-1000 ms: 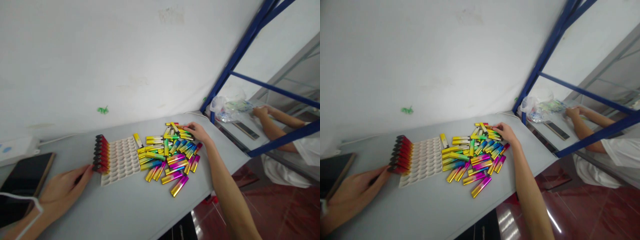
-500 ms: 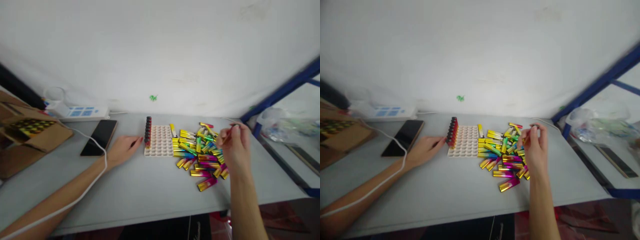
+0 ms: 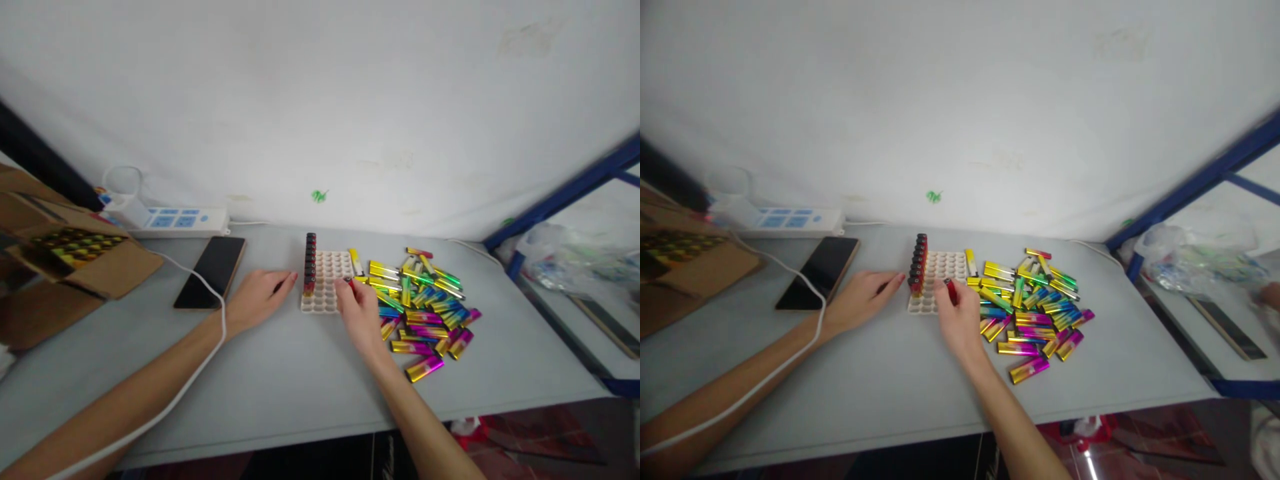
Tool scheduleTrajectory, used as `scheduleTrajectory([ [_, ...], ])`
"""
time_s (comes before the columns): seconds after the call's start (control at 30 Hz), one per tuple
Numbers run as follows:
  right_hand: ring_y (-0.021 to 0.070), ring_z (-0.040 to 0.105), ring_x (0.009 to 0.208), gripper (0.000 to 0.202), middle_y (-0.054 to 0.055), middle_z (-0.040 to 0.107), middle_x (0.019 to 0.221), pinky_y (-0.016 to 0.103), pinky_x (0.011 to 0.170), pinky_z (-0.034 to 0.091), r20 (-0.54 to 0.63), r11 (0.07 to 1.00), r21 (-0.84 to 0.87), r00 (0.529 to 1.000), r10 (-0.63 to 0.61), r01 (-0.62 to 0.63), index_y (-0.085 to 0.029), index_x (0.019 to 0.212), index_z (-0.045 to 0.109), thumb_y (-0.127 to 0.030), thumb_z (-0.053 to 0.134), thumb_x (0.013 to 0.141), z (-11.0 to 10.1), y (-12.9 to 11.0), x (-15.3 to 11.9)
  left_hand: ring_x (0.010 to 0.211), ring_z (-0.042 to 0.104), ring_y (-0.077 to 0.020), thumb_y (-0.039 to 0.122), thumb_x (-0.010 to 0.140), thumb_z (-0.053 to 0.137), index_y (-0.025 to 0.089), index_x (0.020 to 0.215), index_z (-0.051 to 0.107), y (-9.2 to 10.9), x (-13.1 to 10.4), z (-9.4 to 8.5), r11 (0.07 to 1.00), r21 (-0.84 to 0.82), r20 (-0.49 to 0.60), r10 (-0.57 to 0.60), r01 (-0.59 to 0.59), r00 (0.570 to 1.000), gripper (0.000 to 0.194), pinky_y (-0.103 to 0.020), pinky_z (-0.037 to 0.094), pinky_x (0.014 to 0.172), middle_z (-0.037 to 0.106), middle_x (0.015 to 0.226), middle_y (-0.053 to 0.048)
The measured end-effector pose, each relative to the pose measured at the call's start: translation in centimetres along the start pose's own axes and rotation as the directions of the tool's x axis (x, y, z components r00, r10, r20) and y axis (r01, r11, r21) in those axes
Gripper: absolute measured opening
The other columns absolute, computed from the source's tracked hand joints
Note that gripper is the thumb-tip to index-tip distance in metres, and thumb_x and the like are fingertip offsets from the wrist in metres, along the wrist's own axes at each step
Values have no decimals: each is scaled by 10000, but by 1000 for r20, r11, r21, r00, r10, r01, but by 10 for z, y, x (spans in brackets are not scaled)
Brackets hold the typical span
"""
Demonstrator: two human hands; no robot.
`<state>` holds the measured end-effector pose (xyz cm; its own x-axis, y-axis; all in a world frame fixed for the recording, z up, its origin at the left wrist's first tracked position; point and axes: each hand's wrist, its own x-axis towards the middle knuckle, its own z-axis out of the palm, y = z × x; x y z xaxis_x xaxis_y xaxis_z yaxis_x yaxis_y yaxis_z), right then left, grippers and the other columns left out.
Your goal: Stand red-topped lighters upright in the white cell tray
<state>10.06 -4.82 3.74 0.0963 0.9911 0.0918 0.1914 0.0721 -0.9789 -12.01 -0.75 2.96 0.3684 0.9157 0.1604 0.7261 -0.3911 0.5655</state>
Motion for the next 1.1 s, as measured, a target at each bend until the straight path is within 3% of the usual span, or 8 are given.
scheduleTrajectory([
  [0.17,144,361,596,488,-46,403,603,292,545,263,34,997,-65,999,-31,33,-264,648,429,-589,588,976,-2,7,-2,558,484,-182,521,1097,376,244,666,522,0,0,2,1000,-20,-9,-6,6,1000,533,-343,268,637,521,559,5],
  [0.37,183,517,683,422,-24,555,730,294,620,436,88,994,-71,994,-72,78,-260,874,573,-630,552,1076,0,15,-4,533,451,-164,493,1098,379,236,659,522,1,0,2,1000,-13,-18,5,-6,1000,528,-332,258,621,458,538,25],
  [0.53,233,646,983,299,68,688,1014,351,871,550,151,921,-149,929,-339,360,-238,1029,700,-501,583,1108,-12,3,-2,540,462,-162,466,1106,390,228,682,560,0,0,3,1000,-3,-21,7,-7,1000,515,-334,263,627,485,555,18],
  [0.6,233,640,968,269,63,677,975,348,875,540,178,863,-221,889,-422,454,-231,984,725,-463,640,1091,-17,-5,-2,543,470,-162,458,1109,399,225,697,585,-1,0,4,1000,-4,-16,11,-11,1000,508,-333,267,628,508,566,15],
  [0.73,173,595,685,354,1,637,736,293,673,468,276,835,-279,873,-403,474,-218,826,667,-424,631,1111,-19,-11,-1,570,511,-169,443,1120,403,219,728,632,-2,-1,4,1000,-2,-17,21,-21,1000,506,-330,288,641,570,598,-1],
  [0.87,205,734,791,229,60,802,906,289,734,516,334,804,-303,847,-414,512,-196,1008,736,-357,624,1125,-14,-1,0,591,531,-175,436,1118,408,218,740,652,-3,-1,5,1000,1,-16,26,-26,1000,501,-326,303,651,603,617,-10],
  [1.1,244,782,876,153,89,826,972,314,808,553,396,752,-400,839,-373,524,-204,1077,716,-286,604,1141,-12,5,0,608,555,-184,453,1108,395,216,745,653,-4,-2,7,1000,6,-12,13,-13,1000,505,-330,307,658,630,641,-25],
])
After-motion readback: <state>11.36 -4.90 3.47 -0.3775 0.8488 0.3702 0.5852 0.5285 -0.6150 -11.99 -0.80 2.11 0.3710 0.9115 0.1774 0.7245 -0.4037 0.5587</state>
